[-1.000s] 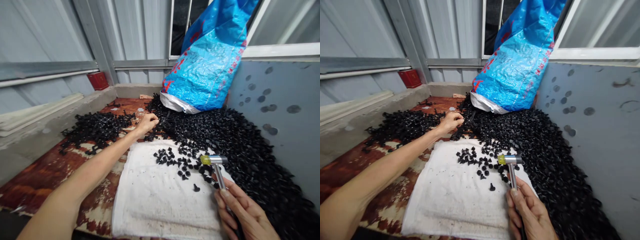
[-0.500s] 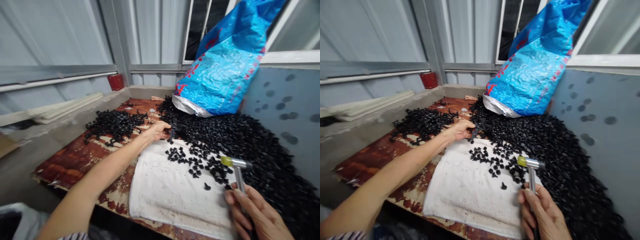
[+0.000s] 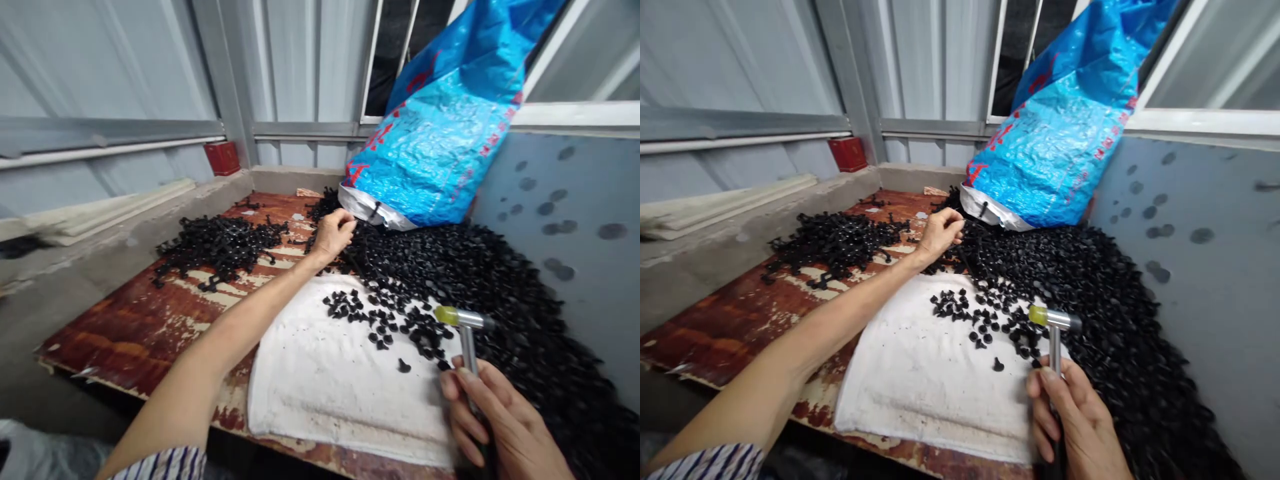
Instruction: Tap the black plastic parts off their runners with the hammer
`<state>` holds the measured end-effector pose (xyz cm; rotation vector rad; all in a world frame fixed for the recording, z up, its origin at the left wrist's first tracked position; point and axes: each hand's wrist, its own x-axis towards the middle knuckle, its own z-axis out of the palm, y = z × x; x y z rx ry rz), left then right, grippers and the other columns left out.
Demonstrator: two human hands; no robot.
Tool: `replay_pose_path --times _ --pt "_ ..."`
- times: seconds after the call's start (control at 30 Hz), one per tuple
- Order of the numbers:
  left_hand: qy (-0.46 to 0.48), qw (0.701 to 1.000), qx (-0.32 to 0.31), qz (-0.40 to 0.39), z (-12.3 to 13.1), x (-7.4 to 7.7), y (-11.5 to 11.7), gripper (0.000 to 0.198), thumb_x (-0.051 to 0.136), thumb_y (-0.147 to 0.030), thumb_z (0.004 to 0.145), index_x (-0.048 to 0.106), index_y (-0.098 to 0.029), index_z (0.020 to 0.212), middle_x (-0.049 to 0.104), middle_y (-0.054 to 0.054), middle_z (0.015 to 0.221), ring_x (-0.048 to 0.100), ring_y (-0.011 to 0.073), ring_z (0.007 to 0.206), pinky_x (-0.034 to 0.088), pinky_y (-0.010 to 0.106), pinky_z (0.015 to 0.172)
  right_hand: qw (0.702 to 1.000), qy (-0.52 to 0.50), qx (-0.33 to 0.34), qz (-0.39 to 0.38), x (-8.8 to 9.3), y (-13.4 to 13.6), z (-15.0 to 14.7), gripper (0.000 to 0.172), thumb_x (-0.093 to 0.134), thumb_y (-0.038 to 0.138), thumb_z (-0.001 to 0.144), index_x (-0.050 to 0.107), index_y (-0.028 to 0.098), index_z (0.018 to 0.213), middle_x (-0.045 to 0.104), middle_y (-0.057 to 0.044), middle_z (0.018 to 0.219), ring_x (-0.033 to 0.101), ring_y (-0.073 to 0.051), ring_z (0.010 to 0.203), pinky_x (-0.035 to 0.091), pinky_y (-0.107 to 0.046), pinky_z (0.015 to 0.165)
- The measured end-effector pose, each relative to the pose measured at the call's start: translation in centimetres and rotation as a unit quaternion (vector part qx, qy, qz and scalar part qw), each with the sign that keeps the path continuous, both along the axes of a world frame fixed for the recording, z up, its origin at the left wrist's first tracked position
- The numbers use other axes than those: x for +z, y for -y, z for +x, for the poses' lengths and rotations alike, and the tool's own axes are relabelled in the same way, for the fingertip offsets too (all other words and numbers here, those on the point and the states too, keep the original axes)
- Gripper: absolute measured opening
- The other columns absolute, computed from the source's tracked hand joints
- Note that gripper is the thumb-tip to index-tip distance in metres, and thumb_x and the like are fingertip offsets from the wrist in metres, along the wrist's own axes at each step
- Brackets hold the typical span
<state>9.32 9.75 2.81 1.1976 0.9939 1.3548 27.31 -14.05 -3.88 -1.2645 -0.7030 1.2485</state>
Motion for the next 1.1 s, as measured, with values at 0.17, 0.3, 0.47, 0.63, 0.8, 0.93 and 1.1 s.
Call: replay_pose_path --times 0.17,0.3,0.47,0.63,0.8,0.93,1.1 --pt "0.017 0.999 -0.025 -0.021 -1.3 0.4 2.6 0.015 0.059 -0.006 0.08 0.05 -0.017 0.076 0.055 -0.005 0.067 0.057 0.0065 0.052 0.055 0.023 0.054 0.998 -0.029 -0.039 0.026 0.3 -0.3 -0.2 0.042 0.085 0.047 0.066 0.058 0.021 0.085 0.061 0.003 0.07 0.034 -0.002 0.04 0.032 -0.012 0.029" --pt "0.028 0.984 -0.132 -0.118 -2.1 -0.4 8.3 0.012 0.066 -0.007 0.075 0.058 -0.013 0.082 0.058 -0.001 0.067 0.059 0.0105 0.053 0.058 0.028 0.049 0.998 -0.017 -0.047 0.041 0.0 -0.5 0.0 0.049 0.085 0.052 0.063 0.054 0.022 0.087 0.068 -0.002 0.087 0.043 -0.004 0.043 0.033 -0.014 0.027" --pt "0.012 0.957 -0.21 -0.201 -1.9 -2.5 14.8 0.028 0.078 -0.025 0.07 0.063 -0.012 0.091 0.059 -0.001 0.067 0.06 0.0115 0.055 0.059 0.03 0.054 0.998 0.029 0.025 0.048 0.4 0.2 -1.3 0.045 0.074 0.058 0.074 0.053 0.022 0.091 0.056 0.006 0.058 0.042 -0.006 0.04 0.033 -0.013 0.029" --pt "-0.014 0.938 -0.237 -0.251 -3.0 -3.8 18.4 0.041 0.082 -0.042 0.066 0.061 -0.016 0.09 0.061 -0.001 0.068 0.061 0.0125 0.059 0.056 0.031 0.063 0.993 0.062 0.085 0.054 1.1 1.1 -3.1 0.036 0.07 0.051 0.08 0.048 0.023 0.084 0.058 0.006 0.068 0.038 -0.003 0.036 0.027 -0.014 0.029" --pt "-0.143 0.922 -0.286 -0.216 -5.5 -2.8 18.5 0.036 0.077 -0.045 0.069 0.066 -0.014 0.084 0.063 0.001 0.073 0.057 0.0115 0.066 0.043 0.023 0.061 0.982 0.106 0.137 0.072 0.9 1.8 -3.9 0.023 0.062 0.043 0.089 0.051 0.023 0.083 0.044 0.009 0.058 0.029 -0.003 0.035 0.019 -0.017 0.031" --pt "-0.225 0.903 -0.312 -0.192 -5.4 -2.0 18.1 0.037 0.071 -0.05 0.072 0.065 -0.014 0.077 0.061 0.0 0.066 0.052 0.0107 0.061 0.039 0.024 0.058 0.977 0.084 0.186 0.065 0.5 1.7 -5.1 0.019 0.058 0.041 0.092 0.05 0.024 0.088 0.047 0.008 0.06 0.031 -0.004 0.035 0.023 -0.017 0.031" --pt "-0.185 0.89 -0.326 -0.259 -5.5 -2.5 18.0 0.042 0.069 -0.056 0.071 0.056 -0.016 0.073 0.064 0.002 0.067 0.054 0.0107 0.053 0.043 0.024 0.052 0.977 0.08 0.192 0.052 0.6 1.2 -5.4 0.025 0.059 0.047 0.09 0.051 0.023 0.088 0.045 0.009 0.053 0.034 -0.005 0.037 0.026 -0.016 0.032"
